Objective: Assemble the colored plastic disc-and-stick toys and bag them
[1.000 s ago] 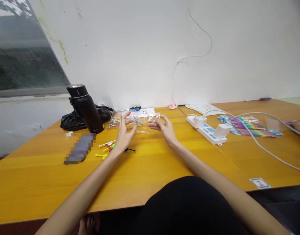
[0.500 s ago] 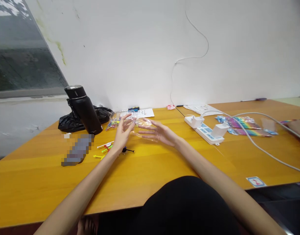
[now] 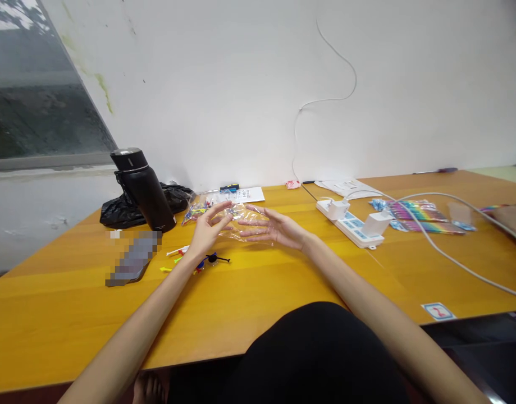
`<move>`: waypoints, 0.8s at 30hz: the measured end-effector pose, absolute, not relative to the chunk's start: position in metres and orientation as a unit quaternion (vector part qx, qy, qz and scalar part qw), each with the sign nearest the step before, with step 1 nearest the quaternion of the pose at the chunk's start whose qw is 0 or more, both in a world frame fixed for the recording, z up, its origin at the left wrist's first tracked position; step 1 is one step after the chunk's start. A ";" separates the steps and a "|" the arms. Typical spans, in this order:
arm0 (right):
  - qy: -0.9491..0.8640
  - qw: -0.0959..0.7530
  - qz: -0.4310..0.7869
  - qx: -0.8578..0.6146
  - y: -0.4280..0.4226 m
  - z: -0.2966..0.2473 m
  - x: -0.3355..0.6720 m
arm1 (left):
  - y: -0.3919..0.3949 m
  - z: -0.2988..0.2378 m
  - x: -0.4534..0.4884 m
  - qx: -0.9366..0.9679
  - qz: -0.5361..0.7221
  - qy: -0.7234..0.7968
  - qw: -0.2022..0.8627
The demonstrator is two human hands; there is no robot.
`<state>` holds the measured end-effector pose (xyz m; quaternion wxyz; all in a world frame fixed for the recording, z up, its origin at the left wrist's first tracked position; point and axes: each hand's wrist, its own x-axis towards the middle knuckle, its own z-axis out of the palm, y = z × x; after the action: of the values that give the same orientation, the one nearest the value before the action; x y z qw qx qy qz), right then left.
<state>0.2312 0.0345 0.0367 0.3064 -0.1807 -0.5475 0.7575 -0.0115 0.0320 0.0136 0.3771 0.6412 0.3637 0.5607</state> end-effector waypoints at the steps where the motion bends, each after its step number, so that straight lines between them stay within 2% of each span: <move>1: -0.546 0.307 0.757 -0.184 0.035 0.036 0.232 | 0.032 0.013 -0.012 0.641 0.560 0.363 0.379; 13: -0.541 0.295 0.763 -0.198 0.041 0.033 0.236 | 0.038 0.011 -0.017 0.637 0.555 0.385 0.371; 19: -0.541 0.288 0.761 -0.213 0.041 0.033 0.237 | 0.036 0.012 -0.016 0.639 0.557 0.416 0.329; 24: -0.541 0.316 0.747 -0.223 0.043 0.031 0.238 | 0.035 0.012 -0.013 0.656 0.544 0.391 0.348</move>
<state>0.2378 0.0430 0.0310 0.3159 -0.2231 -0.5412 0.7467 -0.0134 0.0349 0.0122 0.3483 0.6558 0.3907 0.5441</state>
